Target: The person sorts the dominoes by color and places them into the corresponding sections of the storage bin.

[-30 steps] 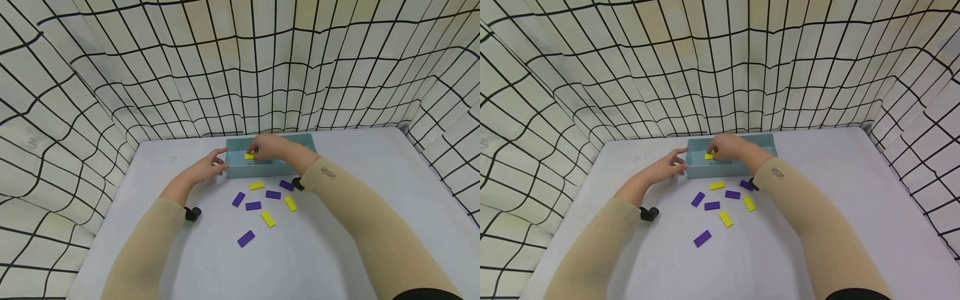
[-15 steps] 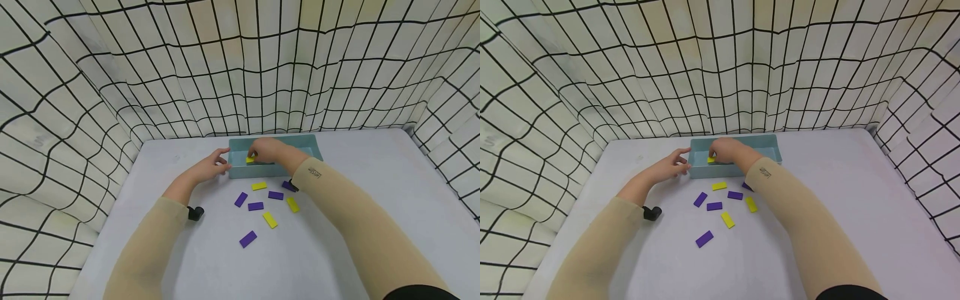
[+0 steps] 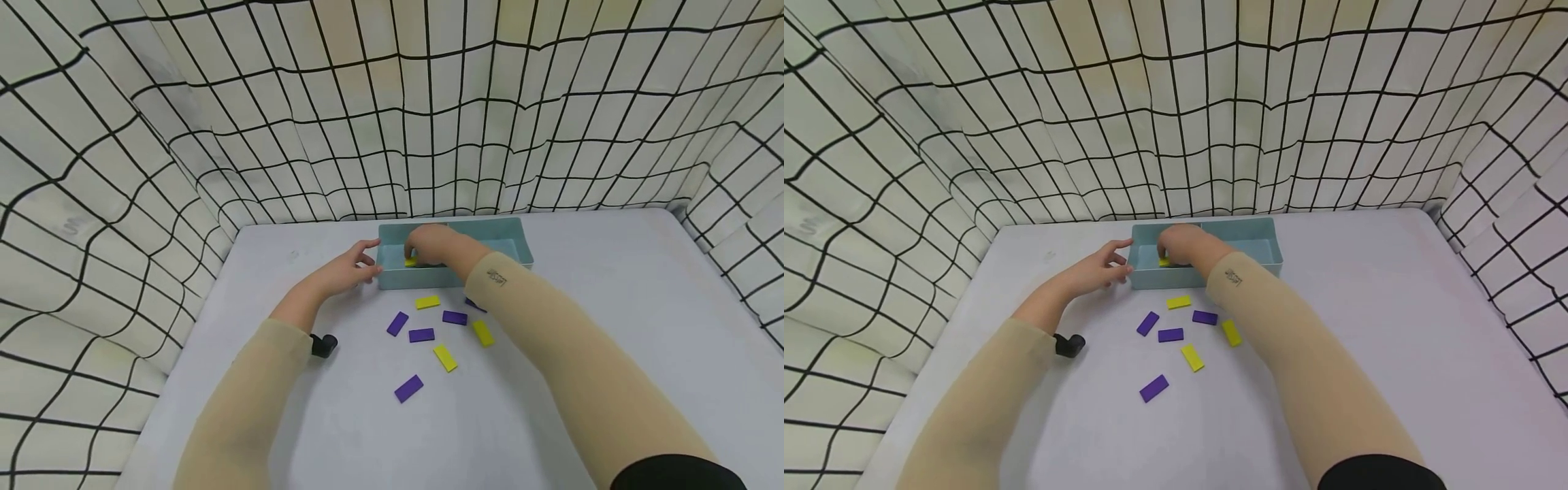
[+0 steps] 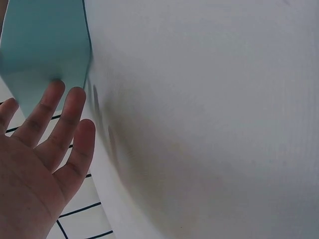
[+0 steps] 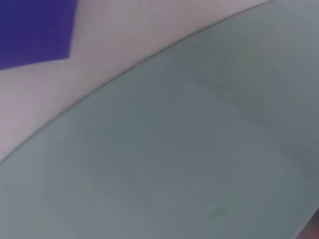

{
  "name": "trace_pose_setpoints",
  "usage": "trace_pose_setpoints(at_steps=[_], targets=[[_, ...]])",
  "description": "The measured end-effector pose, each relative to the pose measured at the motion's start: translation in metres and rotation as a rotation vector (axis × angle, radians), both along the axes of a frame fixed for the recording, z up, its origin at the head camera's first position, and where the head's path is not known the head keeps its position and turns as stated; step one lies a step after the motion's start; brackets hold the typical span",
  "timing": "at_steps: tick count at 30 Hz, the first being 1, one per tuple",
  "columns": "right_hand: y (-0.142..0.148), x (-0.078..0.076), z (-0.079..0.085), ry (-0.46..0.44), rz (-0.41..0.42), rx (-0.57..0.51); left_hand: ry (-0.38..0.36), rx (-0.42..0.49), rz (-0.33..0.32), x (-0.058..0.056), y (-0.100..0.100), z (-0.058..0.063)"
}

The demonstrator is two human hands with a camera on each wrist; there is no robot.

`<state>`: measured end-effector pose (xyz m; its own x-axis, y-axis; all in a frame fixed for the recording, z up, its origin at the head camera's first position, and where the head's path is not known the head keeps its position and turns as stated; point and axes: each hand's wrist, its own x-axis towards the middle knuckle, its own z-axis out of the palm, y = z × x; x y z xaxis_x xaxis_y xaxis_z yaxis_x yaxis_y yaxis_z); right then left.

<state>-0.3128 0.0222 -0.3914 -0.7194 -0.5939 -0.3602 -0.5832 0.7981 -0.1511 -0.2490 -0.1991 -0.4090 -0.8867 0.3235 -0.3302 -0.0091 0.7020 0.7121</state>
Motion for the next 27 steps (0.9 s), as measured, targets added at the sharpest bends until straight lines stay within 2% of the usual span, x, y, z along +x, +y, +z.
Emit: trace_pose_setpoints(at_steps=[13, 27], targets=[[-0.007, -0.003, -0.002, 0.007, 0.025, -0.007, -0.005, 0.006, 0.002, 0.002, 0.001, 0.001], [0.002, 0.002, 0.009, 0.009, 0.020, -0.168, -0.012, 0.000, -0.001, 0.002, 0.003, 0.005]])
